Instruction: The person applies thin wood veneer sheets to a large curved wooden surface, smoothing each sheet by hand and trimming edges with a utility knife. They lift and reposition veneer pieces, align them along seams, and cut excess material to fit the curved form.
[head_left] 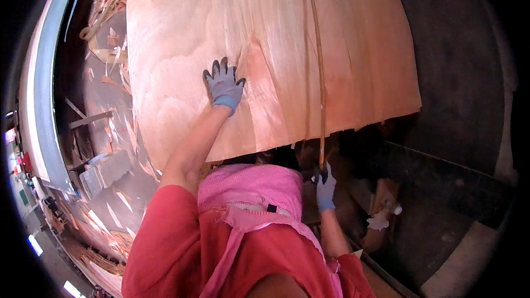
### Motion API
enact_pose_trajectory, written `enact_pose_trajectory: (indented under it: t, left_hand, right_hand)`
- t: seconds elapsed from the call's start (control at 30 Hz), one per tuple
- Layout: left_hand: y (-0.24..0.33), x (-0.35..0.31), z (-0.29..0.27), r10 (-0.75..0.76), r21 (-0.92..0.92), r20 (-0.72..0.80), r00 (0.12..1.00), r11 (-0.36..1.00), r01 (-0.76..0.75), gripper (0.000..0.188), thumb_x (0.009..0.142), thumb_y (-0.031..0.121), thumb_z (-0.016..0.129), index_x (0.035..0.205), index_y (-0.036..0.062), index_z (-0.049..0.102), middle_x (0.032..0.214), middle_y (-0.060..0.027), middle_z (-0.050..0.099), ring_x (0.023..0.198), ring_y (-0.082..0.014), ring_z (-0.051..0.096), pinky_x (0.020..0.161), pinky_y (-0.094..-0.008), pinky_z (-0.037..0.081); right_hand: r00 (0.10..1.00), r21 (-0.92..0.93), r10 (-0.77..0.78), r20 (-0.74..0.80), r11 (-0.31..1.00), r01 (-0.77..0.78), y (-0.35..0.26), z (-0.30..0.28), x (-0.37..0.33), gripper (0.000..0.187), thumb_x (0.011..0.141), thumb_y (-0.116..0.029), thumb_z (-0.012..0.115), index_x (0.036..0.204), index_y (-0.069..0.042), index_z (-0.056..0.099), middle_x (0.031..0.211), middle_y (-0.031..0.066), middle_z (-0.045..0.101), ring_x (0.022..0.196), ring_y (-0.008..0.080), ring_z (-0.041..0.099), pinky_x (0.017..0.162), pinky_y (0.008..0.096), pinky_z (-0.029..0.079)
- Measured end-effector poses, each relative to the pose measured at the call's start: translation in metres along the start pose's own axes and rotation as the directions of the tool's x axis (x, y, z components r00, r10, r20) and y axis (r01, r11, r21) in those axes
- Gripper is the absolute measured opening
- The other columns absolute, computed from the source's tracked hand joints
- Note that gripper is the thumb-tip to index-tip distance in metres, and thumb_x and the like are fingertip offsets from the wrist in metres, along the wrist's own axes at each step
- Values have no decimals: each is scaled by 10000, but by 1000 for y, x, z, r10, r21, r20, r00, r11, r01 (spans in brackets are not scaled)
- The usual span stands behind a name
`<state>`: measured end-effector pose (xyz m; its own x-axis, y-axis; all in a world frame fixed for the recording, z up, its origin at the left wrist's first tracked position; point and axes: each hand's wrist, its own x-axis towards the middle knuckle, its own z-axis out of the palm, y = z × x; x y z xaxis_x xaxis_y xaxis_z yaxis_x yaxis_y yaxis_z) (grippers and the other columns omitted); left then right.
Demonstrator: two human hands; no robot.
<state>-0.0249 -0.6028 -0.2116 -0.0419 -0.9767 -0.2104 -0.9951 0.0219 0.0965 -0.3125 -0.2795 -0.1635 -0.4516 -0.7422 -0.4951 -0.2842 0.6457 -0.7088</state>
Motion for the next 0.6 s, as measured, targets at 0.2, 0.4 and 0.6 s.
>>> enact_pose_trajectory:
  t: [0.2, 0.4, 0.6]
  left_hand:
    - [9, -50, -17, 99, -492, -130, 987, 857, -151, 257, 895, 207, 650, 1102, 59, 685, 1230, -146, 631, 1141, -343, 586, 961, -422, 464]
    - [-78, -130, -60, -132, -740, 270, 954, 605, 294, 215, 927, 186, 596, 1088, 58, 660, 832, -129, 716, 693, -219, 695, 623, -362, 538]
    - [-253, -223, -52, -585, -111, 299, 754, 763, 637, 514, 856, 301, 640, 1306, 61, 578, 1261, -218, 629, 1223, -358, 573, 1029, -440, 445]
  right_hand:
    - [998, -87, 61, 27, 994, -59, 11, -9, 7, 509, 948, -34, 583, 1443, -73, 470, 998, 139, 677, 833, 193, 619, 746, 325, 514]
    - [971, -101, -230, -58, 969, 224, -6, -10, 33, 481, 979, -158, 596, 1431, -51, 470, 902, 98, 676, 758, 144, 618, 699, 311, 511]
    - [999, 2, -50, -22, 999, 50, -26, -15, 43, 384, 992, -201, 590, 1341, -46, 555, 714, 45, 618, 601, 93, 559, 584, 281, 472]
